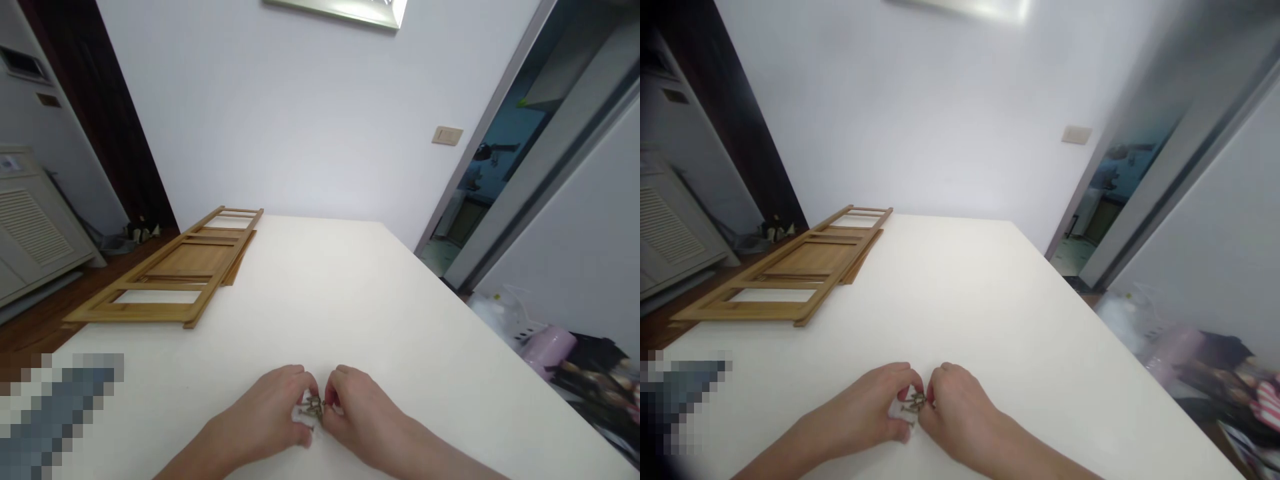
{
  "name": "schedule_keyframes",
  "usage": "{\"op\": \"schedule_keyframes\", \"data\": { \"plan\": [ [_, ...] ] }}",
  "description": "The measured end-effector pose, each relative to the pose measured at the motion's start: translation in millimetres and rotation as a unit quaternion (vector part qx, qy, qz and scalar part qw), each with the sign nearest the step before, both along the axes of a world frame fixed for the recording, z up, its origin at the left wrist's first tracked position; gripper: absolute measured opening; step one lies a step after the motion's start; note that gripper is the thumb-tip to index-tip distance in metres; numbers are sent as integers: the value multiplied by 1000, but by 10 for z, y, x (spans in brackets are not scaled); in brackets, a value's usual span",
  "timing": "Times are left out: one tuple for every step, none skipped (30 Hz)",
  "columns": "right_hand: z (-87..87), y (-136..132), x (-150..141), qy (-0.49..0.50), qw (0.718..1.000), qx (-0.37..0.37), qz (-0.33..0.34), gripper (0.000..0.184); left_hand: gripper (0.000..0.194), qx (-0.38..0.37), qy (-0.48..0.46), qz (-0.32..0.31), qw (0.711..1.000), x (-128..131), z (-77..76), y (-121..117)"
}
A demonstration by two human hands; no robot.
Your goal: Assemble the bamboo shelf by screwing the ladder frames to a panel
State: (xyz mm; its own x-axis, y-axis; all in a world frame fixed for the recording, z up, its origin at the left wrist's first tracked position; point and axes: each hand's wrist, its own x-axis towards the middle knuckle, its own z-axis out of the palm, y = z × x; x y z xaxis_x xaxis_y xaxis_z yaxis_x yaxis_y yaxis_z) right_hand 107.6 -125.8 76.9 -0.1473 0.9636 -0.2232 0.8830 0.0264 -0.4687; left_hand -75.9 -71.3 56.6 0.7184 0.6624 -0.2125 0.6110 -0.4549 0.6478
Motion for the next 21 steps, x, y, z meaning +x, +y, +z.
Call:
{"op": "schedule_keyframes", "data": {
  "plan": [
    [-17,-41,1,-2,1000,-1,3,14,27,0,-1,-3,1000,11,2,-24],
    [-25,-77,19,2,1000,3,3,15,27,0,-2,-5,1000,17,2,-42],
    [-24,-111,53,12,1000,12,-1,16,28,0,-2,-5,1000,19,1,-55],
    [-20,-143,102,23,999,24,-7,17,29,-1,-1,-5,1000,20,-2,-63],
    [-15,-176,164,33,999,37,-14,17,30,-2,1,-5,1000,19,-6,-68],
    [-14,-208,232,38,998,49,-20,18,31,-4,3,-6,1000,20,-10,-72],
    [-21,-241,300,38,997,59,-24,19,33,-5,5,-6,1000,21,-15,-76],
    [-39,-274,363,36,997,66,-26,19,34,-7,7,-6,1000,24,-22,-83],
    [-67,-306,416,34,997,69,-27,18,35,-8,9,-4,1000,28,-31,-92],
    [-104,-336,454,35,997,70,-25,17,36,-8,9,0,1000,32,-40,-104],
    [-146,-364,476,34,997,69,-24,16,36,-7,8,4,1000,36,-50,-120],
    [-188,-391,483,32,997,72,-24,14,36,-5,6,9,1000,39,-61,-138],
    [-229,-418,477,26,996,79,-26,13,35,-3,5,15,1000,39,-72,-160],
    [-266,-448,461,17,995,89,-30,13,36,-2,5,22,1000,38,-82,-184],
    [-297,-481,441,7,994,101,-34,14,36,-2,4,28,1000,35,-92,-210],
    [-325,-520,418,-5,993,114,-37,15,37,-1,4,33,999,32,-101,-240],
    [-349,-565,396,-17,991,125,-42,15,39,0,1,36,999,29,-110,-271],
    [-374,-616,375,-30,989,134,-49,15,40,1,-2,36,999,27,-118,-305],
    [-399,-671,355,-43,987,144,-57,14,41,4,-5,34,999,28,-125,-339],
    [-427,-730,334,-53,984,154,-66,14,40,7,-10,32,999,31,-132,-373],
    [-458,-790,310,-61,981,166,-77,14,40,12,-14,29,999,36,-137,-404]
  ]
}}
